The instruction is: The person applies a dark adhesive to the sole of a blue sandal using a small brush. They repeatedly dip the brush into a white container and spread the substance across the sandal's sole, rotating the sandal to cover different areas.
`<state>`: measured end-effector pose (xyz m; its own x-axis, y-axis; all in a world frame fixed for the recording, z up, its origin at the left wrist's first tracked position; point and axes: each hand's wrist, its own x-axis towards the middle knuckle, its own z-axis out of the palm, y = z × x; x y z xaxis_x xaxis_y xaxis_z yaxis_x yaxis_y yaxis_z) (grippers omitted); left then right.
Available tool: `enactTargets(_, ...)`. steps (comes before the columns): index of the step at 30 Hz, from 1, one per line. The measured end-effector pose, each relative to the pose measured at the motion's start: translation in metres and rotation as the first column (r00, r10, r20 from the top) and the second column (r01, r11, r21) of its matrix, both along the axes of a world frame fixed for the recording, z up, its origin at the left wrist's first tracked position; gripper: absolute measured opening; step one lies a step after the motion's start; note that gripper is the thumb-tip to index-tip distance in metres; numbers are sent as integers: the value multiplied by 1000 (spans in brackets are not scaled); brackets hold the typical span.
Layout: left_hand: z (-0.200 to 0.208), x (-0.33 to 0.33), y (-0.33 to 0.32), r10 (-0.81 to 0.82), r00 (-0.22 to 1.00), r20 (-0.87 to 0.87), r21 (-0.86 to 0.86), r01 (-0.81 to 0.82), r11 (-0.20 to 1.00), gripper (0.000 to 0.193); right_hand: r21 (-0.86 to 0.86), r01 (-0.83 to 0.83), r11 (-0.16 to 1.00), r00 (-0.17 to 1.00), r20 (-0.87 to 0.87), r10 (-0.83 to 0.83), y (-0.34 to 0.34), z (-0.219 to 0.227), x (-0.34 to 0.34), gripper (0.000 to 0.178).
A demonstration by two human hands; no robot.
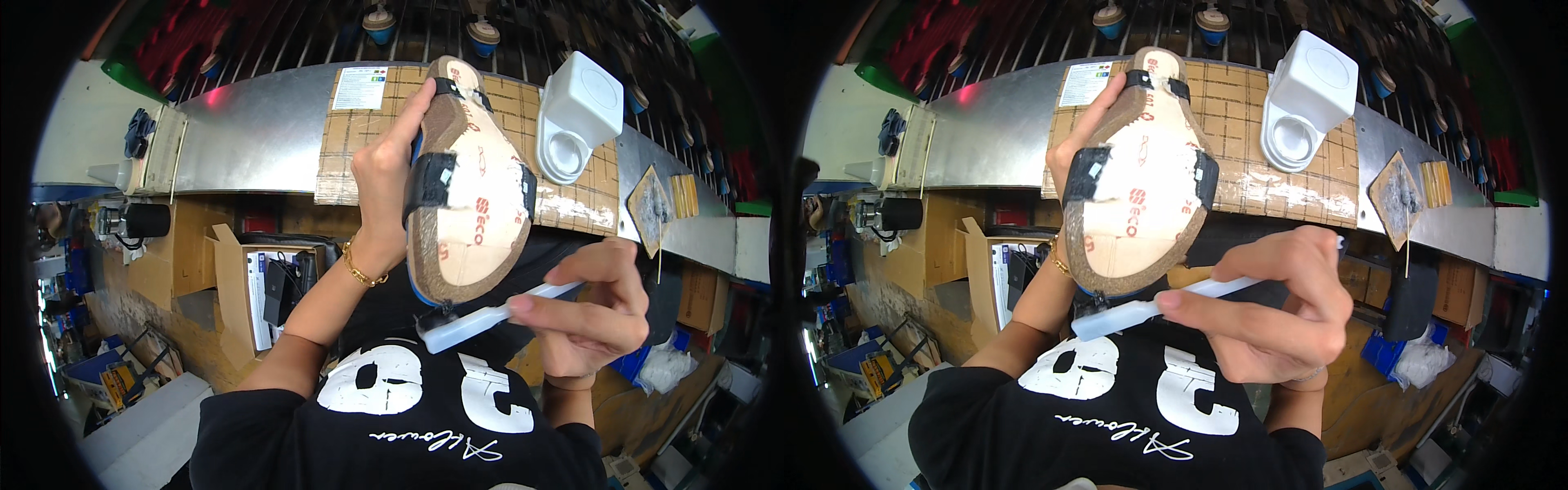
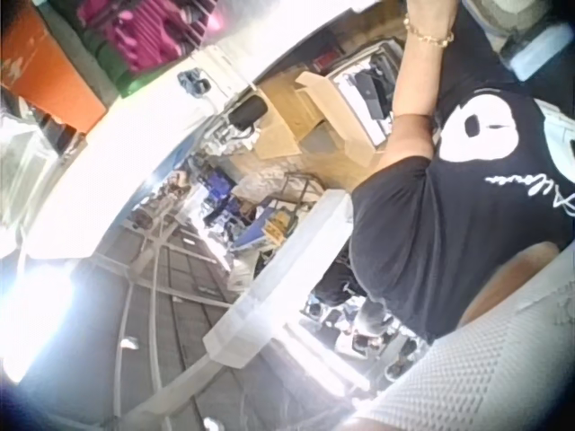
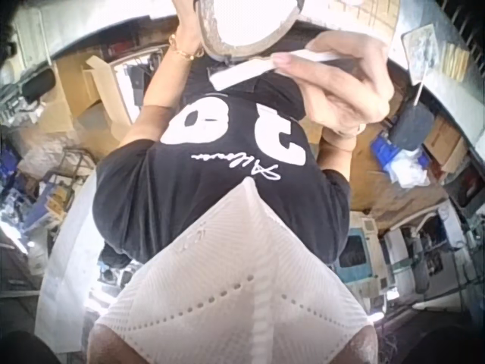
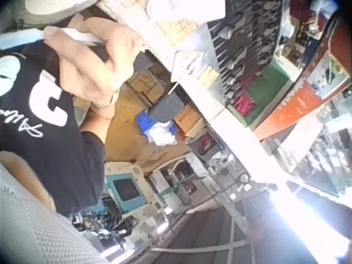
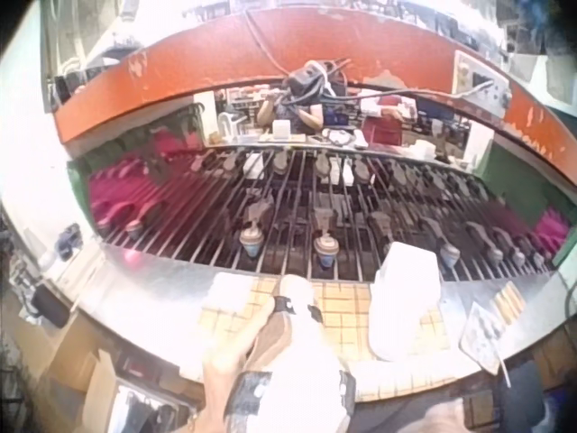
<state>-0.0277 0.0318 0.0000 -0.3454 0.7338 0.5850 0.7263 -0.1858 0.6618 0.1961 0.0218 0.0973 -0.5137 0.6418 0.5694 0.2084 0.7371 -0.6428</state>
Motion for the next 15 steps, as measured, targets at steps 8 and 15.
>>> enactTargets(8, -4, 8, 1, -244, 880, 408, 15, 261, 965, 61, -37, -40, 999, 980, -194, 32, 14, -14, 1, 34)
enactTargets(15, -5, 15, 0, -327, 770, 547, 4, 388, 922, 62, -98, -105, 990, 985, -145, 90, 23, -20, 15, 35)
